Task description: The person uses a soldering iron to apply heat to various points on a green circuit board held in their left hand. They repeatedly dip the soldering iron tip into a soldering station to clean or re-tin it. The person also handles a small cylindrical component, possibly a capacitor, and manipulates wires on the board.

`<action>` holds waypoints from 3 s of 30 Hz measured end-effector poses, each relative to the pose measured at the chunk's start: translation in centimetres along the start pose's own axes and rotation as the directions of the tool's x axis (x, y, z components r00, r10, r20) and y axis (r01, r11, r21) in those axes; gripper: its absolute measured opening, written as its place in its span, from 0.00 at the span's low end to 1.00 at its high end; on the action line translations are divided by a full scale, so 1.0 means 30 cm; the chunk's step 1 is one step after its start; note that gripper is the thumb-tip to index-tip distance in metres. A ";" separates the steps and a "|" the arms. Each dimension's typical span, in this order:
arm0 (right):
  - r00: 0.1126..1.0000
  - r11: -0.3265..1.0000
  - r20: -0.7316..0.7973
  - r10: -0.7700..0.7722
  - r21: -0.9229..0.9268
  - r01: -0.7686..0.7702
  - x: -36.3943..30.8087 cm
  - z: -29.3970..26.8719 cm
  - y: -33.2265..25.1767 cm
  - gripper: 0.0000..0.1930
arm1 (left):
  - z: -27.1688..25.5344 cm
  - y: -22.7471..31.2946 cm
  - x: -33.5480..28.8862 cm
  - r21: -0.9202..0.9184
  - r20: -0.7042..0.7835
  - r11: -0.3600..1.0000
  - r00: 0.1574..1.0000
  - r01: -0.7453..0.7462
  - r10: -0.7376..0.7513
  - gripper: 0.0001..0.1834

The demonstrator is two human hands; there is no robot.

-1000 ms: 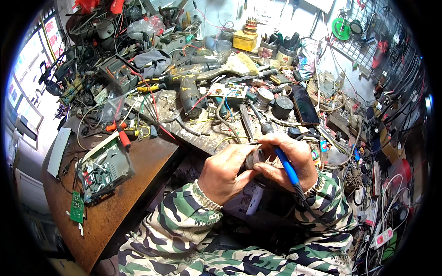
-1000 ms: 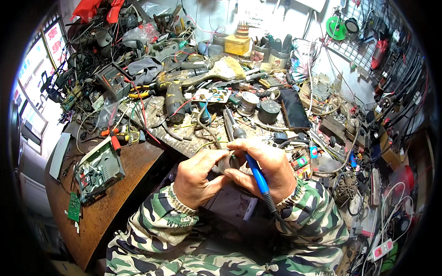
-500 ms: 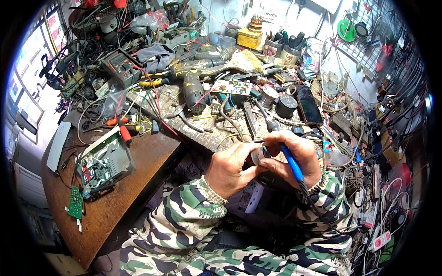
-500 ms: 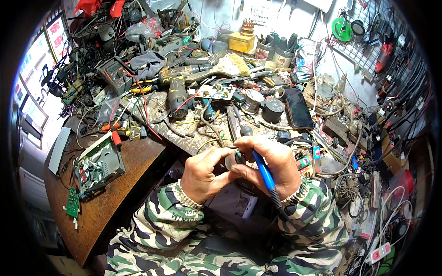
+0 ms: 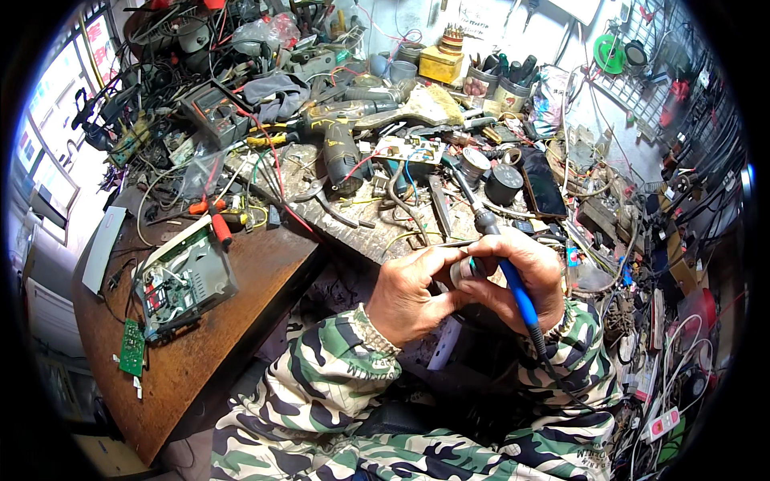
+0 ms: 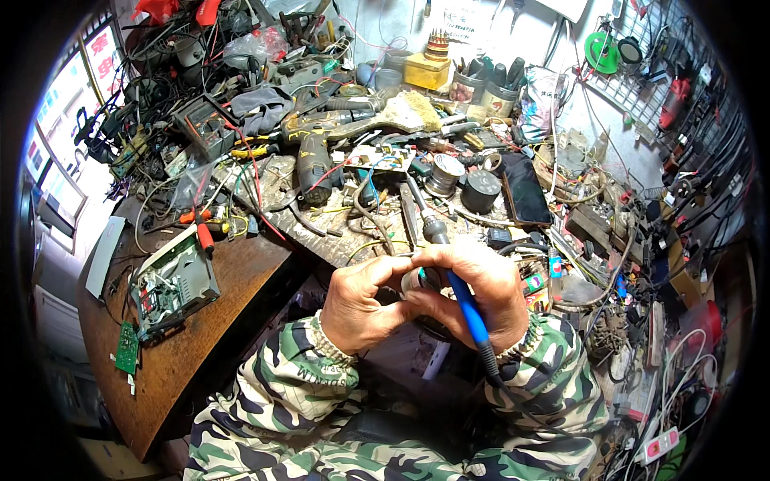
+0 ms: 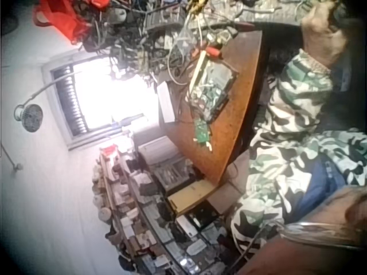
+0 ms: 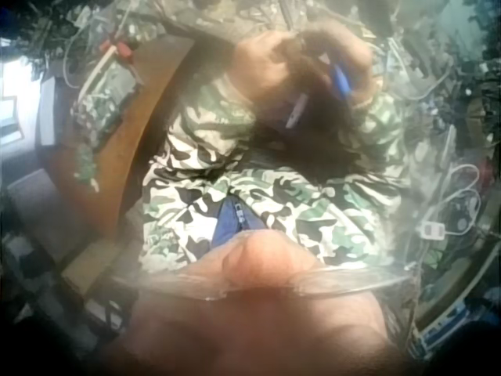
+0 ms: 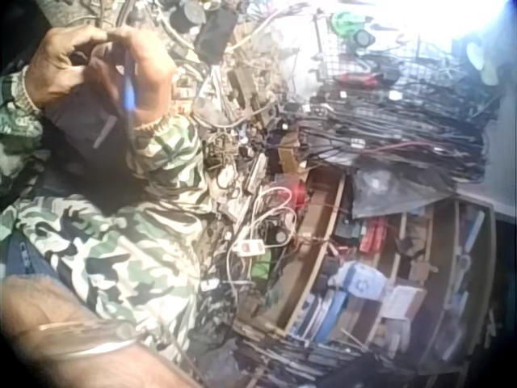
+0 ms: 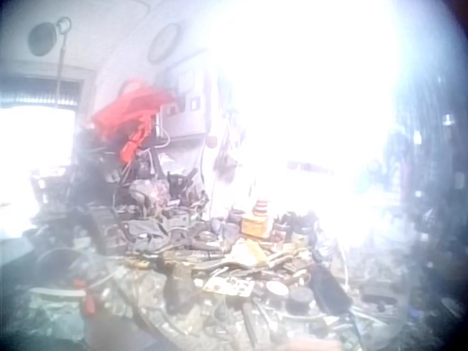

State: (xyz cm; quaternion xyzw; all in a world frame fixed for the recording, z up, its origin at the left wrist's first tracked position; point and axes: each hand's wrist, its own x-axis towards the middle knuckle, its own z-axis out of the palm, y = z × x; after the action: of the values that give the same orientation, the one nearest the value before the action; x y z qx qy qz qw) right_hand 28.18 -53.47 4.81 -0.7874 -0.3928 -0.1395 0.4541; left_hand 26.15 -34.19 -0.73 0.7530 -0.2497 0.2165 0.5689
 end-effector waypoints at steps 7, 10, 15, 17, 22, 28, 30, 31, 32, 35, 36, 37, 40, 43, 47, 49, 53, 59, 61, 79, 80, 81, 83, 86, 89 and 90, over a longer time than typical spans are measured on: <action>0.978 0.978 0.011 0.209 -0.015 -0.209 -0.004 0.004 -0.016 0.22 | 0.006 -0.003 -0.009 0.105 -0.049 0.994 0.999 0.011 -0.006 0.24; 0.978 0.980 0.066 0.196 -0.051 -0.192 -0.004 -0.002 -0.005 0.22 | 0.012 -0.005 -0.010 0.105 -0.067 0.994 0.998 0.023 -0.016 0.24; 0.995 0.996 0.048 0.085 0.016 -0.086 -0.003 0.008 0.013 0.21 | 0.004 -0.014 -0.007 0.074 -0.108 0.996 0.993 0.052 -0.043 0.23; 0.992 0.993 0.040 0.118 -0.006 -0.118 -0.007 0.014 0.009 0.21 | 0.002 -0.012 -0.011 0.119 -0.100 0.991 0.994 0.056 -0.044 0.23; 0.985 0.986 0.056 0.164 -0.023 -0.163 -0.007 0.003 -0.003 0.21 | 0.017 -0.016 -0.018 0.099 -0.053 0.993 0.997 0.057 -0.052 0.23; 0.992 0.983 0.049 0.112 0.140 -0.118 0.004 0.000 -0.025 0.21 | 0.018 -0.036 -0.018 -0.006 -0.048 0.993 0.992 0.116 -0.117 0.25; 0.987 0.987 0.044 0.157 0.040 -0.159 0.003 0.002 -0.028 0.22 | 0.020 -0.030 -0.019 -0.011 -0.050 0.993 0.992 0.117 -0.118 0.25; 0.986 0.986 0.032 0.166 0.004 -0.166 0.006 0.007 -0.025 0.22 | 0.022 -0.027 -0.018 -0.001 -0.051 0.994 0.992 0.111 -0.111 0.24; 0.979 0.979 0.018 0.201 -0.027 -0.201 0.008 0.011 -0.021 0.22 | 0.025 -0.025 -0.017 0.001 -0.055 0.995 0.993 0.104 -0.103 0.24; 0.981 0.981 -0.013 0.192 -0.033 -0.192 0.006 -0.003 -0.014 0.20 | 0.032 -0.025 -0.014 0.025 -0.068 0.989 0.988 0.143 -0.141 0.23; 0.978 0.978 -0.024 0.206 -0.014 -0.206 0.004 -0.010 -0.011 0.19 | 0.033 -0.027 -0.016 0.042 -0.077 0.988 0.986 0.149 -0.145 0.23; 0.988 0.991 -0.092 0.127 -0.040 -0.131 0.007 -0.012 -0.001 0.19 | 0.035 -0.033 -0.013 0.007 -0.076 0.982 0.980 0.187 -0.186 0.23; 0.978 0.971 -0.187 0.095 -0.197 -0.132 0.002 -0.023 0.027 0.21 | 0.034 -0.049 -0.006 -0.019 -0.078 0.983 0.979 0.185 -0.186 0.25; 0.987 0.845 -0.130 0.093 -0.514 -0.147 -0.016 -0.027 0.054 0.23 | 0.035 -0.047 -0.002 0.067 -0.070 0.985 0.986 0.158 -0.153 0.23; 0.986 0.771 -0.100 0.135 -0.614 -0.168 -0.008 -0.024 0.075 0.22 | 0.033 -0.036 0.015 0.258 0.018 0.966 1.000 0.018 -0.024 0.24; 0.975 0.847 -0.219 0.050 -0.508 -0.157 0.010 -0.023 0.061 0.21 | 0.041 -0.024 0.010 0.315 0.039 0.949 0.999 0.004 -0.017 0.25; 0.866 0.889 -0.307 0.394 0.368 -0.273 0.004 -0.082 -0.020 0.17 | 0.049 -0.022 0.001 0.423 0.079 0.906 0.996 0.011 -0.049 0.25; 0.800 0.777 -0.183 0.572 0.432 -0.457 -0.032 -0.155 -0.070 0.17 | 0.040 -0.031 -0.010 0.396 0.079 0.918 0.996 0.005 -0.039 0.26; 0.804 0.788 -0.164 0.572 0.384 -0.482 -0.033 -0.156 -0.067 0.16 | 0.038 -0.036 -0.011 0.397 0.089 0.918 0.995 0.001 -0.040 0.25; 0.878 0.874 0.057 0.475 0.085 -0.479 -0.018 -0.148 -0.063 0.09 | 0.035 -0.044 -0.016 0.400 0.079 0.917 0.997 -0.017 -0.016 0.25; 0.900 0.898 0.044 0.434 0.056 -0.436 -0.020 -0.146 -0.061 0.08 | 0.036 -0.045 -0.016 0.399 0.078 0.917 0.997 -0.018 -0.014 0.25; 0.924 0.924 0.047 0.380 0.030 -0.382 -0.018 -0.148 -0.057 0.07 | 0.037 -0.045 -0.016 0.396 0.072 0.918 0.997 -0.019 -0.011 0.25; 0.913 0.913 0.065 0.404 0.028 -0.406 -0.020 -0.152 -0.058 0.07 | 0.037 -0.045 -0.016 0.400 0.075 0.916 0.997 -0.019 -0.012 0.25; 0.887 0.885 0.047 0.460 0.054 -0.462 -0.022 -0.148 -0.062 0.09 | 0.038 -0.043 -0.016 0.403 0.077 0.915 0.997 -0.015 -0.017 0.25; 0.859 0.858 -0.007 0.512 0.062 -0.511 -0.023 -0.127 -0.062 0.10 | 0.038 -0.042 -0.016 0.403 0.078 0.915 0.997 -0.014 -0.019 0.25; 0.847 0.847 -0.026 0.530 0.055 -0.529 -0.023 -0.120 -0.061 0.11 | 0.038 -0.042 -0.016 0.403 0.073 0.915 0.997 -0.012 -0.020 0.25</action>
State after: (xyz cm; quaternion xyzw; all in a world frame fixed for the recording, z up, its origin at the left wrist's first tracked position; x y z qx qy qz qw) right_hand 26.85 -56.26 7.49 -0.8516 -0.1544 -0.0159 0.5008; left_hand 26.62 -34.93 -2.27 0.8622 -0.2196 0.2334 0.3922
